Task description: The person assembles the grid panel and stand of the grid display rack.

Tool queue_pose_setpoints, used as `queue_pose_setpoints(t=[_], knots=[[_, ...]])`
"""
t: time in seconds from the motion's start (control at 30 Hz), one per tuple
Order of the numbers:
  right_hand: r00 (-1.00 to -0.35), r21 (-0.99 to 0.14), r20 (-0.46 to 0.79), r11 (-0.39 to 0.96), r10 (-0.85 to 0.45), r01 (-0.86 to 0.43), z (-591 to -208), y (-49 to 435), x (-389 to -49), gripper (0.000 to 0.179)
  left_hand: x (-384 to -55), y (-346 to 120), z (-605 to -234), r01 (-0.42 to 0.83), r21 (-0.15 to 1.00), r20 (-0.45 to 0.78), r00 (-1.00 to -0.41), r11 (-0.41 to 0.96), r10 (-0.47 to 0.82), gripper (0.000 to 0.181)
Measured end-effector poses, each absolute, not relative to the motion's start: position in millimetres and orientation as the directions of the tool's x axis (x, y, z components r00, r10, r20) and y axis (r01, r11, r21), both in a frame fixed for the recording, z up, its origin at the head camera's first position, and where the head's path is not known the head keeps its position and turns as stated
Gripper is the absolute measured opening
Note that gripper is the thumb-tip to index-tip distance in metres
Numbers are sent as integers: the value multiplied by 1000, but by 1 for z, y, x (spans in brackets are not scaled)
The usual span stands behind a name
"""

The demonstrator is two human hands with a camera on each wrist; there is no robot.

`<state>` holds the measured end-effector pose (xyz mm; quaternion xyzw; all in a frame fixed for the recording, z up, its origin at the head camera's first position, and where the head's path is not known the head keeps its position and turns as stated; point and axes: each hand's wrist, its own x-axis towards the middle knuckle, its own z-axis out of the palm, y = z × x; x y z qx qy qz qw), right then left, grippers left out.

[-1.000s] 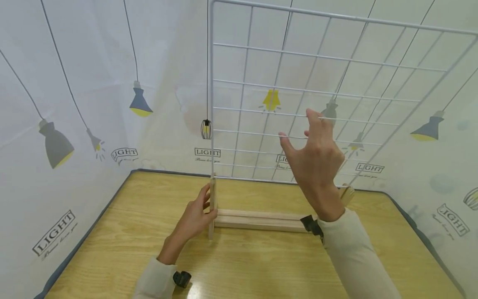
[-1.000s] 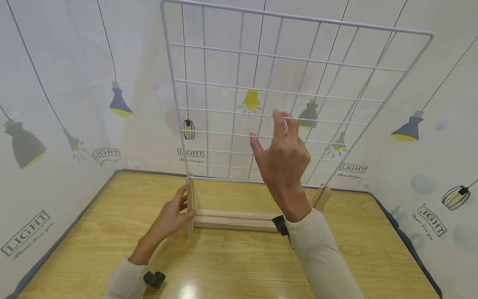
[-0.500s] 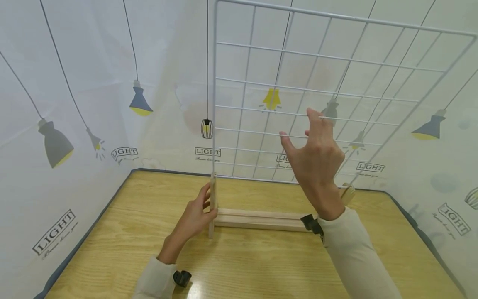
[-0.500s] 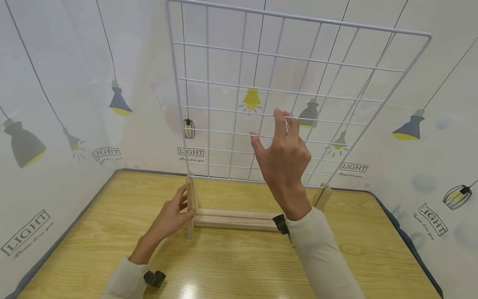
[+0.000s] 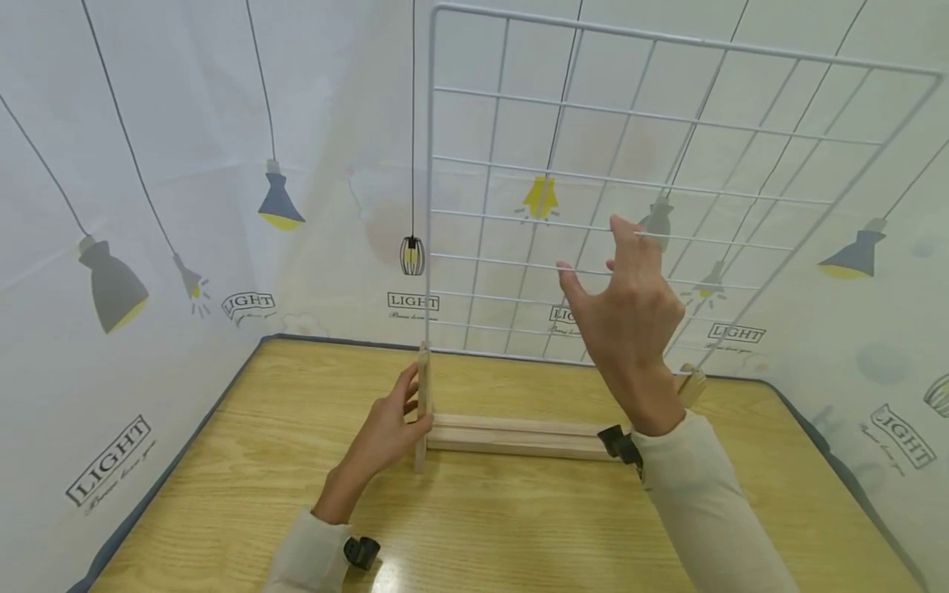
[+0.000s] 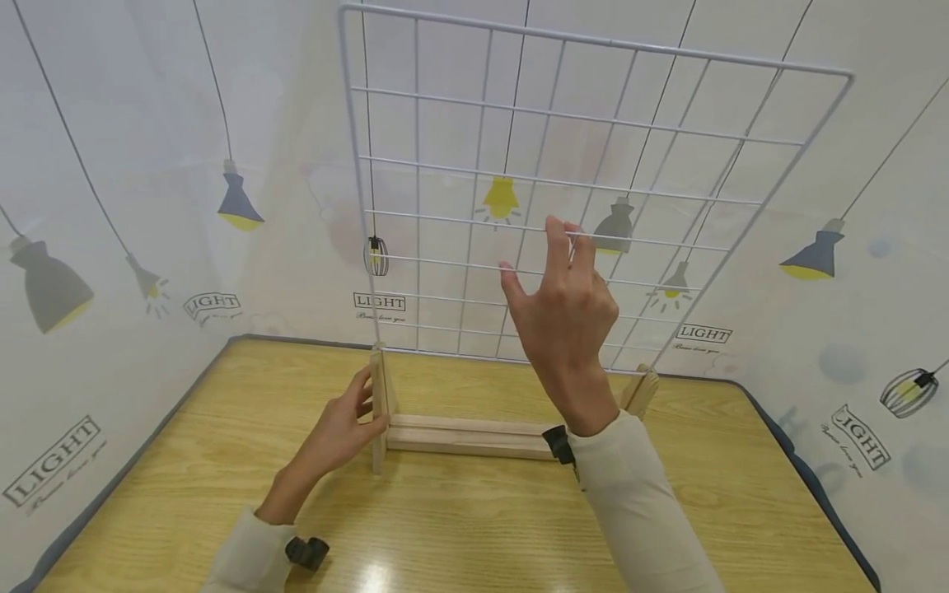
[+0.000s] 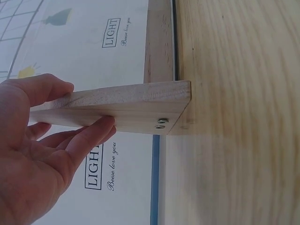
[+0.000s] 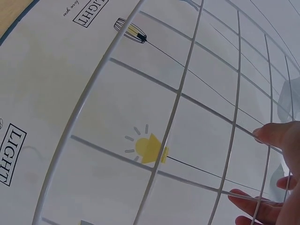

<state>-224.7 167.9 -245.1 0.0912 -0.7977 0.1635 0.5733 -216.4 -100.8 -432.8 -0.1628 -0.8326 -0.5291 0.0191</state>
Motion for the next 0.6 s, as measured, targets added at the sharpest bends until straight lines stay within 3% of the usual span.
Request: queue_pose_setpoints(t=[0.6], knots=[[-349, -132, 937, 942, 17, -308, -250, 169, -228, 60, -217, -102, -433, 300, 871, 208, -942, 388, 262, 78]])
